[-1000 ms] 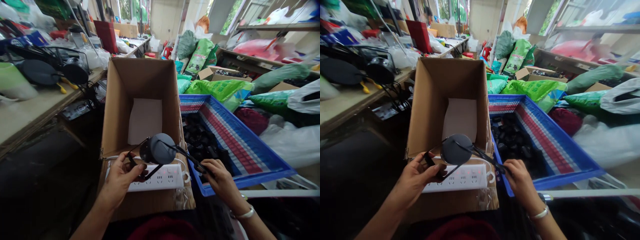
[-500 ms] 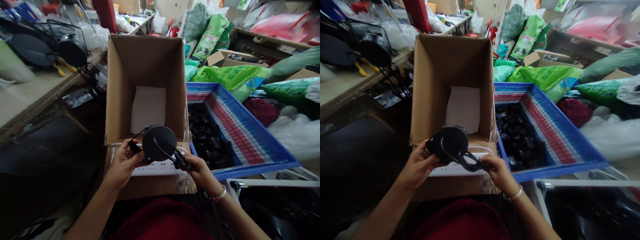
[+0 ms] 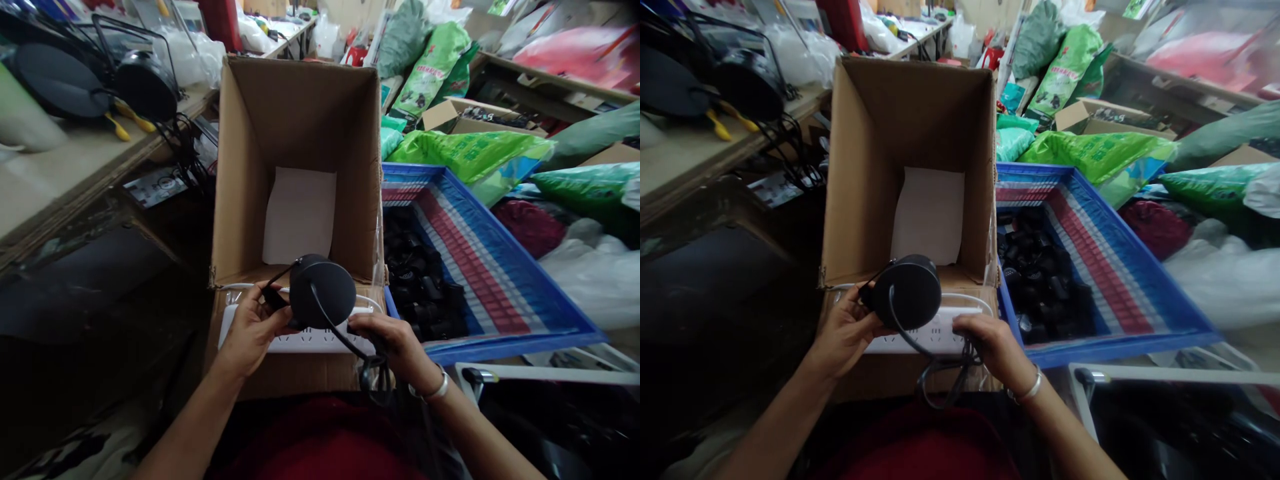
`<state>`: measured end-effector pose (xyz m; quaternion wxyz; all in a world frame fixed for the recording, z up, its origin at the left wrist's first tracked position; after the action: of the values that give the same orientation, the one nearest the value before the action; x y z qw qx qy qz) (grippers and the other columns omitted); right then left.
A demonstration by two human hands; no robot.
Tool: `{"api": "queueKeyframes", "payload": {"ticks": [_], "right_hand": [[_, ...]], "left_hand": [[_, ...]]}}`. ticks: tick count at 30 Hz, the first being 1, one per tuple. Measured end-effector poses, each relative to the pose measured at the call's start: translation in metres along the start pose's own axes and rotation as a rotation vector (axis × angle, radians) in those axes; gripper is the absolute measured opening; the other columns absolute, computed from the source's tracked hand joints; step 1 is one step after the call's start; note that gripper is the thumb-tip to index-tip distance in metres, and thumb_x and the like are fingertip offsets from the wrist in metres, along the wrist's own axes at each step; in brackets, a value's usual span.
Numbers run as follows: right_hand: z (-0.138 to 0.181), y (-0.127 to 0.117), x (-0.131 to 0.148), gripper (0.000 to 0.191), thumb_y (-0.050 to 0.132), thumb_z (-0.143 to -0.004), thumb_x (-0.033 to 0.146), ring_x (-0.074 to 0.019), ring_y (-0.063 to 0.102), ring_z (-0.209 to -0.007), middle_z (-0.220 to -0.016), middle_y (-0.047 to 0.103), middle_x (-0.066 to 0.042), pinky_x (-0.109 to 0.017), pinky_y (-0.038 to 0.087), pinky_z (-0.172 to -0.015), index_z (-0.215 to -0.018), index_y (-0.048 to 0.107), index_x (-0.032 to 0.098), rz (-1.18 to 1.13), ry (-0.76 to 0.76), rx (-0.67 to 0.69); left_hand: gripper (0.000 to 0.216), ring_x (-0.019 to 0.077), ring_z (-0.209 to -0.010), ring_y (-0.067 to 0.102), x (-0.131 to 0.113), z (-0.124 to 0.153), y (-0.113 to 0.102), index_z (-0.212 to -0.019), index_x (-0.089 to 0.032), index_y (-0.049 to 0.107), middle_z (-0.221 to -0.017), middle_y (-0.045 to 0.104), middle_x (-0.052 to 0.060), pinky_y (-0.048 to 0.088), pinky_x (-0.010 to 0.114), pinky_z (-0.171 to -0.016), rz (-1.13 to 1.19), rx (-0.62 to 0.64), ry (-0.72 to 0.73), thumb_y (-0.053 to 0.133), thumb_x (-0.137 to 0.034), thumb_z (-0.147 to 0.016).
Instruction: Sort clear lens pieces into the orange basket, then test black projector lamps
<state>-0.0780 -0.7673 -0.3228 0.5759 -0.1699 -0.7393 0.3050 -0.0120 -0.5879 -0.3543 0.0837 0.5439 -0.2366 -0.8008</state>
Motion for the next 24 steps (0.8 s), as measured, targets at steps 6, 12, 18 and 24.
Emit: {"api": "queueKeyframes", "payload": {"ticks": [6,12,18,24], "right_hand": [[0.013,0.021,0.001,0.023,0.041,-0.088,0.013,-0.0158,0.058,-0.093,-0.103,0.063,-0.009,-0.030,0.047,-0.082,-0.099,0.059,0.019,0.061,-0.087,0.059],[0.014,0.023,-0.007,0.023,0.040,-0.088,0.015,-0.0163,0.058,-0.096,-0.103,0.063,-0.007,-0.028,0.047,-0.083,-0.099,0.060,0.020,0.070,-0.018,0.037],[0.018,0.024,-0.015,0.026,0.042,-0.086,0.016,-0.0182,0.061,-0.092,-0.100,0.065,-0.007,-0.028,0.050,-0.080,-0.103,0.060,0.022,0.163,-0.068,-0.011],[0.015,0.027,-0.050,0.018,0.051,-0.081,0.030,-0.0162,0.065,-0.074,-0.082,0.069,-0.003,-0.024,0.053,-0.072,-0.088,0.068,0.025,0.009,-0.042,-0.021]], "left_hand": [[0.040,0.0080,-0.063,0.057,0.004,-0.006,0.001,-0.095,-0.023,0.048,-0.078,0.058,-0.005,0.053,0.021,-0.053,0.011,0.062,0.032,0.072,-0.018,-0.064],[0.037,0.0054,-0.067,0.056,0.000,-0.017,0.019,-0.095,-0.024,0.048,-0.074,0.058,-0.006,0.048,0.015,-0.060,0.024,0.172,0.069,0.070,-0.016,-0.066],[0.033,0.0040,-0.066,0.054,-0.005,-0.017,0.033,-0.095,-0.024,0.048,-0.074,0.059,-0.006,0.046,0.015,-0.064,0.019,0.226,0.112,0.068,-0.017,-0.070],[0.033,0.0062,-0.064,0.056,0.004,-0.013,0.033,-0.095,-0.024,0.050,-0.072,0.059,-0.005,0.045,0.015,-0.056,0.014,0.237,0.043,0.069,-0.019,-0.068]]}}
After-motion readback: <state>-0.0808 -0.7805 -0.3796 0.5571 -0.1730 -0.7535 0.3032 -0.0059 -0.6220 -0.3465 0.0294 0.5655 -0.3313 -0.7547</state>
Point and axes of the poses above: each hand's wrist, its own z-axis away from the middle knuckle, its own y-axis out of the palm, x = y × z, the point moved 10 cm from there along -z, towards the middle knuckle
